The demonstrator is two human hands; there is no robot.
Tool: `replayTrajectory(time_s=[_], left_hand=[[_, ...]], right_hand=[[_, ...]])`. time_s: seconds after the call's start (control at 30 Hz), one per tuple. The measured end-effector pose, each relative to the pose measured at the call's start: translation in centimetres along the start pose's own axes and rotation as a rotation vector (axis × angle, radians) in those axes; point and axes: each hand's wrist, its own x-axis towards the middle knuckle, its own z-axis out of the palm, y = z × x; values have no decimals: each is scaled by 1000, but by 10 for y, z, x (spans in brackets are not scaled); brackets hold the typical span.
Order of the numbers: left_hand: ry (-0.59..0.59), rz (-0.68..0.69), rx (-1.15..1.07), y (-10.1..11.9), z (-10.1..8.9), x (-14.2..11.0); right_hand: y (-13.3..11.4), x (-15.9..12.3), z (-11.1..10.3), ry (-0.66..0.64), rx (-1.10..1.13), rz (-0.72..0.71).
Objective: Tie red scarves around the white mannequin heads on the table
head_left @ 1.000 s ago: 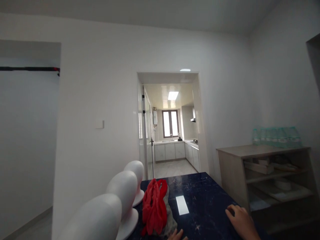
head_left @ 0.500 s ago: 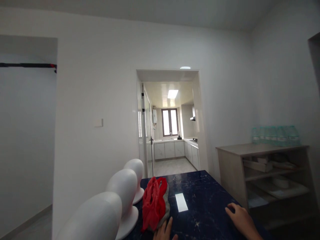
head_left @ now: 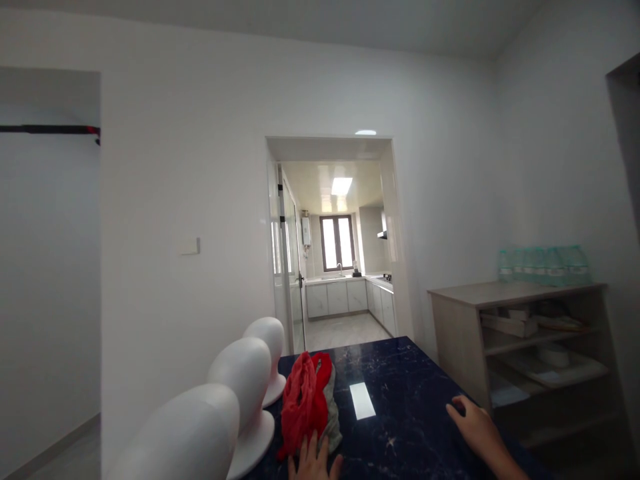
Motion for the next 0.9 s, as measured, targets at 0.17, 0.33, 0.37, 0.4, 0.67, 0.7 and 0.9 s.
replayTrajectory(time_s=[0.17, 0.33, 0.37, 0.4, 0.67, 0.7, 0.9], left_hand=[[-45, -32, 47, -7, -19, 12], [-40, -16, 61, -13, -30, 8], [-35, -10, 60, -12, -30, 5], [-33, 2, 57, -10, -28, 2], [-208, 324, -122, 6, 12, 1], [-206, 336, -124, 5, 13, 1], [-156, 342, -179, 3, -3, -9]], right_hand=[[-2, -2, -1, 6, 7, 7], [0, 0, 0, 11, 15, 2], [1, 1, 0, 13, 18, 0], [2, 1, 1, 16, 20, -2], [8, 3, 4, 44, 25, -15], [8, 3, 4, 47, 25, -17], [7, 3, 4, 44, 14, -26]])
